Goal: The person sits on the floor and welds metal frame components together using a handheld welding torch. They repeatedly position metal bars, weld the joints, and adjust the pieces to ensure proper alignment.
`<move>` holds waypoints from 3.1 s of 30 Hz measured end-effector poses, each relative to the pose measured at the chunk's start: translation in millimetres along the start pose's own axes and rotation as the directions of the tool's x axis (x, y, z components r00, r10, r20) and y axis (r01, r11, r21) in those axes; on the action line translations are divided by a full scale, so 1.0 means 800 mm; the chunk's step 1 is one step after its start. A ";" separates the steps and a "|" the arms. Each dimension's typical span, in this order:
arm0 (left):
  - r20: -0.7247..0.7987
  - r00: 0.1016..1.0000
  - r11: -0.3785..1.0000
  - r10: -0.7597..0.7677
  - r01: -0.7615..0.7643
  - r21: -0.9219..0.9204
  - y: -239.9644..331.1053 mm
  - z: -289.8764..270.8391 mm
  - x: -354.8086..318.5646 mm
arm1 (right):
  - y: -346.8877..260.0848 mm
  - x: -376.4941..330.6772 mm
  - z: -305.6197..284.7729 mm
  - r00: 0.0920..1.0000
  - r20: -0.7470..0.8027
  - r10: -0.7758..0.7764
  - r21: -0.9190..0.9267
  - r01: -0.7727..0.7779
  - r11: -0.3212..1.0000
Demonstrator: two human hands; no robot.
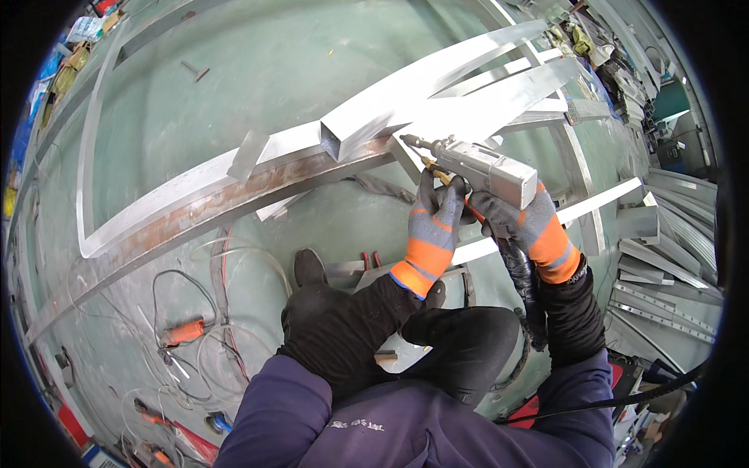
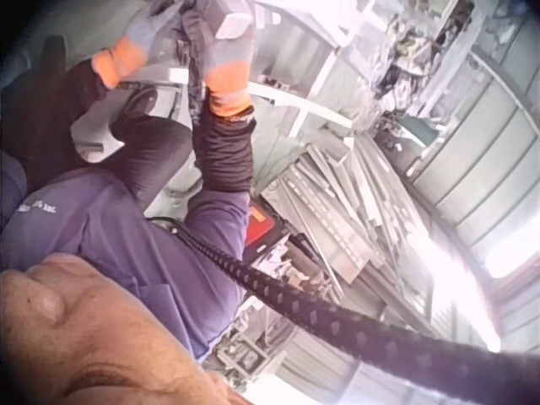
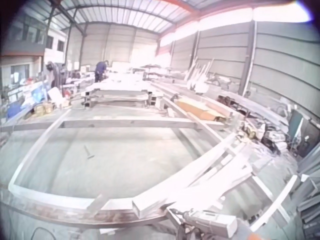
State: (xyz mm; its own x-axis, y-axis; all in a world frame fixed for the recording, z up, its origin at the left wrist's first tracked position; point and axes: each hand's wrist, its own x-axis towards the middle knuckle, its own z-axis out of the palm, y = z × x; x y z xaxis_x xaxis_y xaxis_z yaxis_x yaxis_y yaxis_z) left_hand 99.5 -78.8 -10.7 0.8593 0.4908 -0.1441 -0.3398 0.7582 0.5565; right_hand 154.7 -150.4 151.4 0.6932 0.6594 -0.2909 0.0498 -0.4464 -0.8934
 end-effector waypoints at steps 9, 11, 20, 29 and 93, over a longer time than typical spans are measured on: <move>-0.033 0.999 0.999 -0.038 0.038 -0.010 0.015 0.006 -0.001 | 0.001 0.007 0.010 0.999 0.042 -0.014 0.041 0.012 0.999; -0.032 0.999 0.999 -0.042 0.041 -0.023 0.017 0.007 -0.001 | 0.005 0.008 0.008 0.999 0.039 -0.026 0.024 0.025 0.999; -0.022 1.000 0.998 0.018 -0.017 0.067 0.000 -0.007 0.005 | 0.004 0.009 0.010 1.000 0.021 -0.019 -0.053 0.020 0.998; -0.013 1.000 1.000 0.006 -0.006 0.007 0.003 -0.001 0.002 | 0.008 0.008 0.008 0.997 0.027 -0.078 -0.055 0.079 0.995; 0.048 0.991 0.992 -0.127 0.126 0.032 0.013 0.015 -0.033 | 0.022 -0.031 0.004 1.000 0.003 0.018 0.071 -0.018 0.997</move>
State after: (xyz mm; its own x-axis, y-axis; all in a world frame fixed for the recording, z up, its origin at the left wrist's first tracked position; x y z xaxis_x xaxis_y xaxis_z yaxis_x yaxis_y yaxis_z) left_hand 78.1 -88.9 8.2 0.9128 0.3695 -0.1742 -0.2168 0.7996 0.5600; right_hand 136.3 -172.8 142.2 0.6918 0.6533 -0.3076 -0.0137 -0.4140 -0.9102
